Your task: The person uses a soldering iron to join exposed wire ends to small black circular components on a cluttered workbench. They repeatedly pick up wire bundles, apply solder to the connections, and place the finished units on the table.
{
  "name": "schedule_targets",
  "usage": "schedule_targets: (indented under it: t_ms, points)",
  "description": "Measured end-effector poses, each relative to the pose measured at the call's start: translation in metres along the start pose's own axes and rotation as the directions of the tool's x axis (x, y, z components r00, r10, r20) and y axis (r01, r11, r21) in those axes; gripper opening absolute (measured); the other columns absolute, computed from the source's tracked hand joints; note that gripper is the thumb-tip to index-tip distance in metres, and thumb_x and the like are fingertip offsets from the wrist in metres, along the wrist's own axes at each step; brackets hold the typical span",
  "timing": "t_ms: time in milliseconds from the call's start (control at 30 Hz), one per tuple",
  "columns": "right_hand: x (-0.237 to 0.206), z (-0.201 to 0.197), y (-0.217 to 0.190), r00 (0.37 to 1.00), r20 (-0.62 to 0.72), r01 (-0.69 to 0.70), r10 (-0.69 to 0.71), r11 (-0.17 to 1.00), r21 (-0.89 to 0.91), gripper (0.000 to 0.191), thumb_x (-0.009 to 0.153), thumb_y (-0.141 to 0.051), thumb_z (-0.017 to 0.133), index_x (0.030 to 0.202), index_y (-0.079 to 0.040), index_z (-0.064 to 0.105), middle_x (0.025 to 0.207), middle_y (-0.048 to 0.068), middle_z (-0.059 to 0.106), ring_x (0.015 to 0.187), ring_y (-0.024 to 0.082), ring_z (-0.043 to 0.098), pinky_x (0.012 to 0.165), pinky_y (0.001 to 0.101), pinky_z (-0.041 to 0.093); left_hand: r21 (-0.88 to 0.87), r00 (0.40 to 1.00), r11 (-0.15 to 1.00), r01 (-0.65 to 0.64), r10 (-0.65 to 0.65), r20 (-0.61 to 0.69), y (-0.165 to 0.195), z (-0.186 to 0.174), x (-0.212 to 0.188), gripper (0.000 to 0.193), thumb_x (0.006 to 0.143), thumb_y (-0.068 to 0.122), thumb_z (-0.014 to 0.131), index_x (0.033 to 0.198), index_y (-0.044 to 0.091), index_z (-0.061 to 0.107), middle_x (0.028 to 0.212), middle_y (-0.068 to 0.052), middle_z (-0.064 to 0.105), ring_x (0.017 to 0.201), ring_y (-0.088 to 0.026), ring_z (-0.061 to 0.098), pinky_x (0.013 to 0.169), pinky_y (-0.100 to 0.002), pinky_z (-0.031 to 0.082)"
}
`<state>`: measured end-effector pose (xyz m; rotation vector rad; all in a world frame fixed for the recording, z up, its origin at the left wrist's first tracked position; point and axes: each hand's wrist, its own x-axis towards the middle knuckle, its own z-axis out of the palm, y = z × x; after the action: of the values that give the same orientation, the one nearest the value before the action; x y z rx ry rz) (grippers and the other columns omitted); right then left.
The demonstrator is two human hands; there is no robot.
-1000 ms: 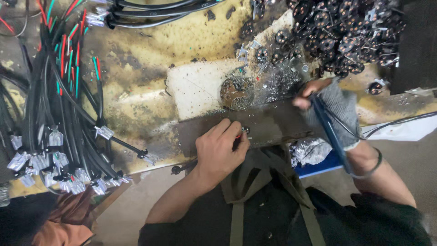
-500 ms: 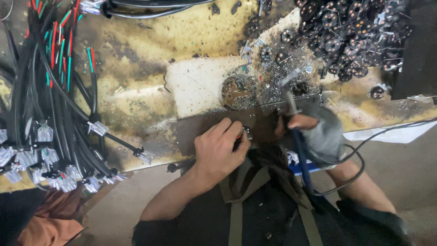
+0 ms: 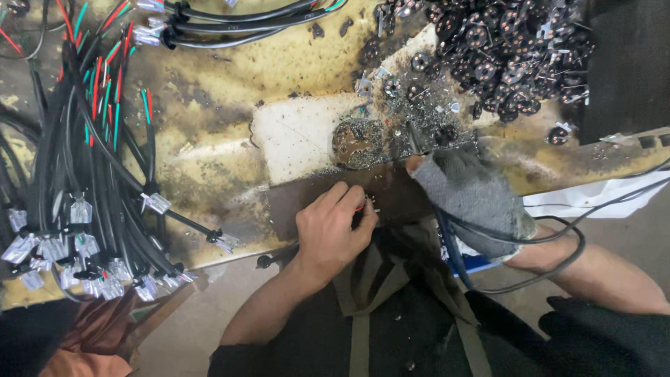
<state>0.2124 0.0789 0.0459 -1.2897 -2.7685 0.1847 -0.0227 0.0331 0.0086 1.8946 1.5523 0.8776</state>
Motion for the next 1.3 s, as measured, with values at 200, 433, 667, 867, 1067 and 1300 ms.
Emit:
schedule_targets:
  t_ms: [200,433,667,867,1067,1300]
  points:
    - [-0.014,0.020,-0.024,0.984,0.081,0.165,-0.160,0.985,-0.055,0.059,0.087,-0.021,0.066,0.141,-0.004,0.050,0.110,0.043,0.061,0.075,0.040,0.068,0.048,0.0394,0.053,0.026,0.998,0.999,0.026,-0.025,-0.057,0.005,0.004,-0.001,0.017,0.083,0.014,0.075,0.083,0.008,0.059,0.080,-0.009,0.057,0.071,-0.032,0.063,0.060,-0.044,0.049]
    - [0.022,-0.022,0.011,0.895,0.134,-0.425,0.426,0.722,0.545,0.037,0.096,-0.004,0.068,0.126,-0.006,0.047,0.095,0.005,0.079,0.076,0.018,0.077,0.058,0.0307,0.058,0.018,0.999,1.000,0.020,-0.019,-0.049,0.008,0.008,0.001,0.017,0.085,0.014,0.075,0.081,0.009,0.059,0.078,-0.008,0.057,0.069,-0.031,0.064,0.059,-0.044,0.050]
    - [0.001,0.039,-0.032,0.885,-0.232,-0.081,0.403,0.625,0.776,0.054,0.084,-0.002,0.082,0.122,-0.007,0.043,0.100,0.004,0.057,0.091,0.014,0.056,0.085,0.0294,0.049,0.036,0.999,0.998,0.042,-0.042,-0.009,0.007,0.009,0.005,0.018,0.084,0.014,0.075,0.081,0.008,0.059,0.078,-0.008,0.057,0.068,-0.031,0.063,0.057,-0.044,0.049]
    - [-0.003,0.078,-0.039,0.847,-0.266,-0.076,0.461,0.599,0.797,0.055,0.083,0.001,0.083,0.119,-0.009,0.043,0.102,0.005,0.049,0.090,0.012,0.051,0.082,0.0263,0.047,0.058,0.998,0.997,0.058,-0.057,-0.017,0.010,0.009,0.008,0.015,0.085,0.014,0.074,0.083,0.009,0.060,0.079,-0.008,0.056,0.068,-0.029,0.064,0.055,-0.042,0.050]
    - [0.001,0.074,-0.044,0.869,-0.151,-0.097,0.471,0.462,0.882,0.052,0.088,0.001,0.081,0.122,-0.008,0.043,0.091,-0.002,0.050,0.078,0.008,0.050,0.073,0.0226,0.046,0.071,0.991,0.991,0.116,-0.111,-0.074,0.022,0.003,0.005,0.015,0.088,0.014,0.077,0.088,0.010,0.063,0.087,-0.009,0.058,0.074,-0.031,0.066,0.061,-0.042,0.051]
    - [0.000,0.067,-0.035,0.886,-0.218,-0.100,0.410,0.626,0.774,0.050,0.082,-0.001,0.083,0.114,-0.008,0.045,0.089,0.002,0.053,0.078,0.011,0.052,0.072,0.0252,0.045,-0.015,0.959,0.963,0.269,-0.267,0.091,0.017,-0.037,0.000,0.029,0.084,0.021,0.081,0.107,0.007,0.070,0.108,-0.008,0.063,0.071,-0.024,0.069,0.060,-0.037,0.055]
